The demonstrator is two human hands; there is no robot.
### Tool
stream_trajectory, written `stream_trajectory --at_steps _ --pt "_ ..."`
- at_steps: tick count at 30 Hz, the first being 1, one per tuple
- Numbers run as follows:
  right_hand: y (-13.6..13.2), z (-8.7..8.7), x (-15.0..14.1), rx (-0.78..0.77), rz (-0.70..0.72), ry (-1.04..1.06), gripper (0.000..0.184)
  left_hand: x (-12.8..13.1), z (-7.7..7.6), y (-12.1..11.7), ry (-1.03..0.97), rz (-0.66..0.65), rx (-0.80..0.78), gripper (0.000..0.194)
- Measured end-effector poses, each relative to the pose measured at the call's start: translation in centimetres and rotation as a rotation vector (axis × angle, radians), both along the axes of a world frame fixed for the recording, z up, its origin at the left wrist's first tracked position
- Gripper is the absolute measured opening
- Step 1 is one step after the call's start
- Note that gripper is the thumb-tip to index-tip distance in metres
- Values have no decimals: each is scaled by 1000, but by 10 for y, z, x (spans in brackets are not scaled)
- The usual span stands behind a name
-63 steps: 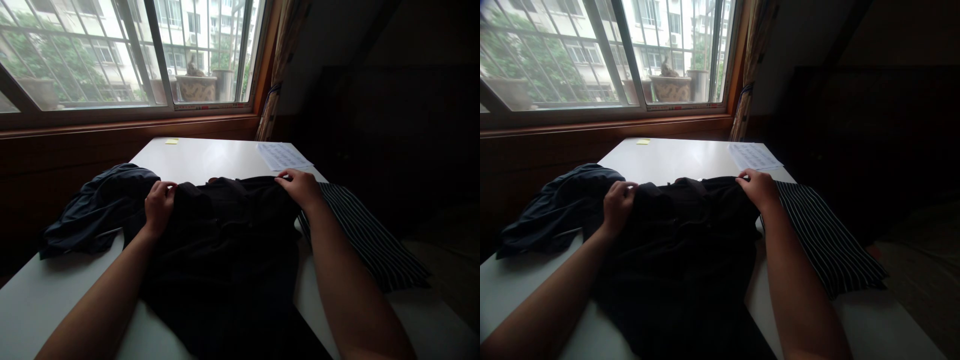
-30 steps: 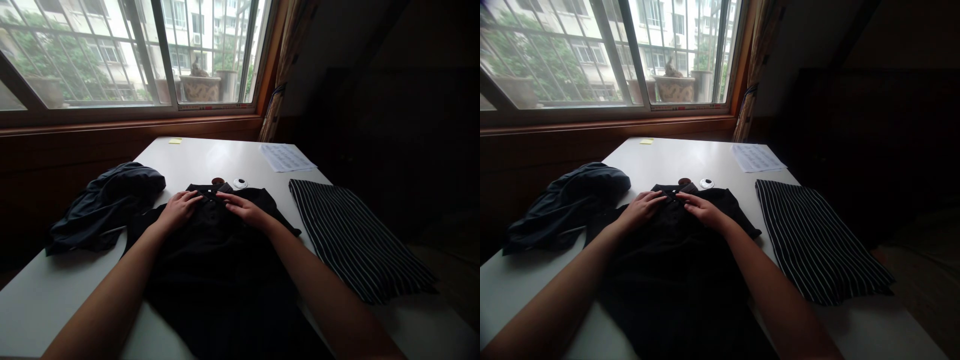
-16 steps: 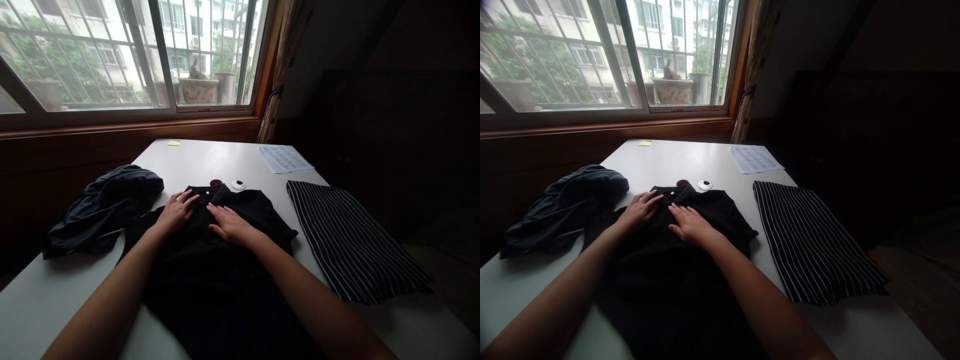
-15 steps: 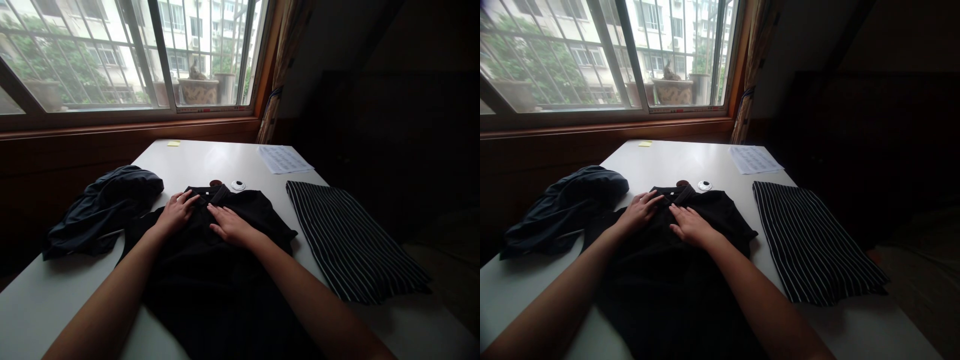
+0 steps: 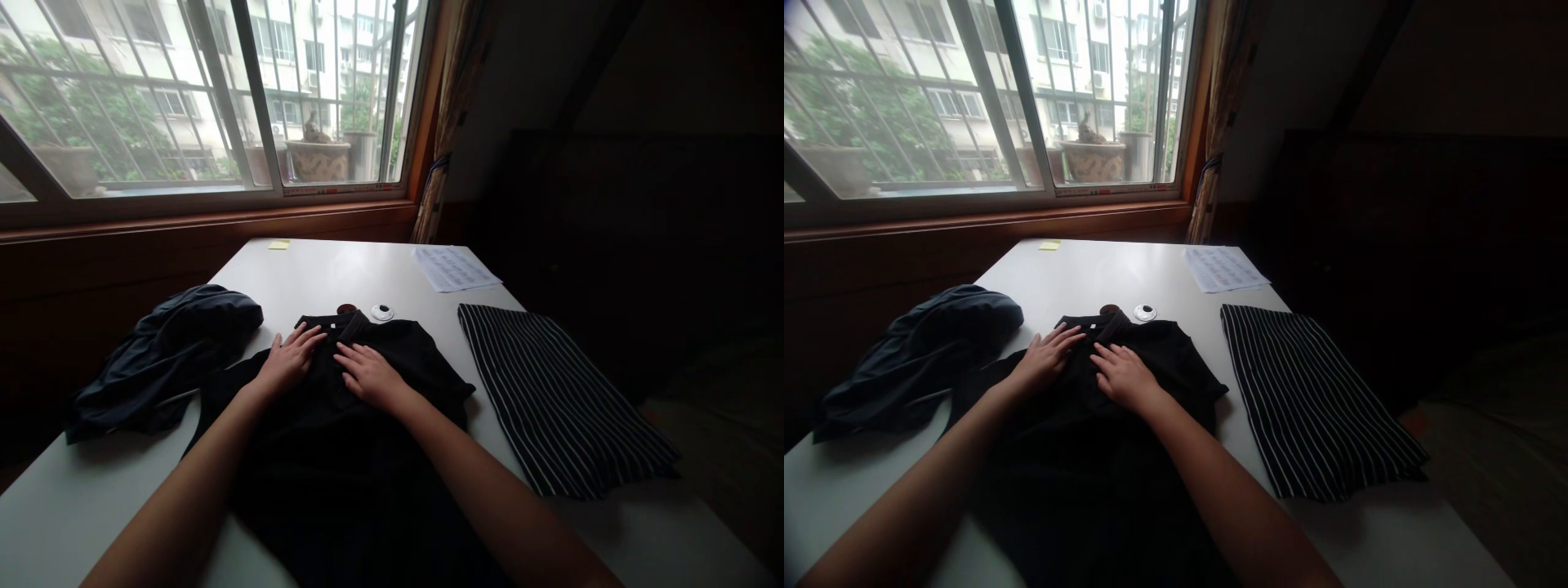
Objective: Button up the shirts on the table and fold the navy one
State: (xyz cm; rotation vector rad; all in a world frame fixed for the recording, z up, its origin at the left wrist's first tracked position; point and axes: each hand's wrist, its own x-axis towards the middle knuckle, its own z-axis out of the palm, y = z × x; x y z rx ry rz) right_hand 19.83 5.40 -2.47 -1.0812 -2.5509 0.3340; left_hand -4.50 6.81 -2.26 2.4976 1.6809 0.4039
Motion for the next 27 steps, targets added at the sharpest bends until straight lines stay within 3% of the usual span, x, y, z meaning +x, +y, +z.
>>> stream_trajectory --at_steps 4,10,16,22,27 --pt "-4 2 0 21 -56 -64 55 7 13 8 -28 15 -22 42" --pt "-12 3 1 21 -133 -61 59 26 40 28 70 -115 -11 32" --pt "-29 7 9 -17 -204 -53 63 32 43 49 60 -223 -72 22" --pt "-74 27 41 -94 -178 -8 60 26 46 49 -16 -265 -146 21" --pt "-125 46 81 -104 -214 62 67 13 67 56 -135 -153 -141 24"
